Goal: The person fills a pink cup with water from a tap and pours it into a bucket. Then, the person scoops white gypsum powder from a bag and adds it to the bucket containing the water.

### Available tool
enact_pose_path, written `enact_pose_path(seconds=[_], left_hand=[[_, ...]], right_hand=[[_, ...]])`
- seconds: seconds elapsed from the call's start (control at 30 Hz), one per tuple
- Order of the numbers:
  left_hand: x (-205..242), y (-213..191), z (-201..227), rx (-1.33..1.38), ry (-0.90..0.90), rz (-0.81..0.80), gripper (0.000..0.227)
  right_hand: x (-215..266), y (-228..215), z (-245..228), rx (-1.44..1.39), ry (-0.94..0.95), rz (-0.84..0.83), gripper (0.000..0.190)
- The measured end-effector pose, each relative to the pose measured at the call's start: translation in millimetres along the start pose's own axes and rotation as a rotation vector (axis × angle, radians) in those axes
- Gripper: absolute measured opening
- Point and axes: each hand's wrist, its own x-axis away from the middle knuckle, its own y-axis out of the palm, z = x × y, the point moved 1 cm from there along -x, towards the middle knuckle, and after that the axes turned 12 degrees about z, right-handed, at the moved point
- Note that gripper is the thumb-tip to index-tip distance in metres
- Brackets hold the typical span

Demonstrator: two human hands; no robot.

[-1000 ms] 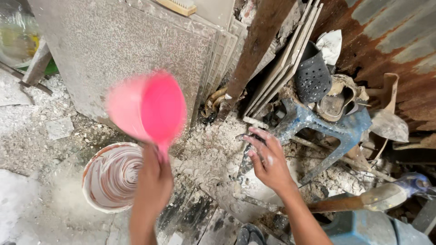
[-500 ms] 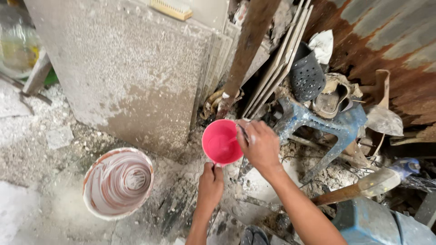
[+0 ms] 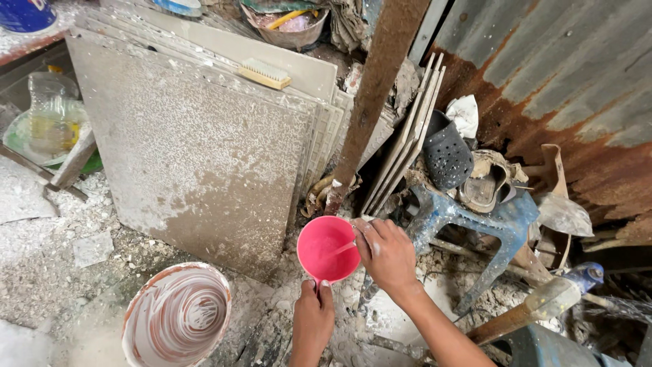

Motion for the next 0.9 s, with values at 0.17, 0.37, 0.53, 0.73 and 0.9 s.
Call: enact_pose_path(seconds=[0.17, 0.37, 0.53, 0.73, 0.9], left_hand=[[-1, -7, 8, -0.033, 0.067, 0.022, 0.03], [-5, -10, 15, -0.082, 0.009, -0.048, 0.034], [-4, -10, 16, -0.072, 0.05, -0.03, 0.035], [-5, -10, 14, -0.089, 0.037, -0.037, 0.036], [-7, -12, 15, -0.108, -0.049, -0.097, 0.034]], right_hand=[[1, 0, 1, -0.004, -0.013, 0.006, 0.027], [2, -1, 5, -0.025, -0.02, -0.003, 0.024], [3, -1, 6, -0.046, -0.021, -0.014, 0.025], [2, -2, 7, -0.046, -0.028, -0.008, 0.023], [2, -2, 7, -0.052, -0.013, -0.018, 0.023]])
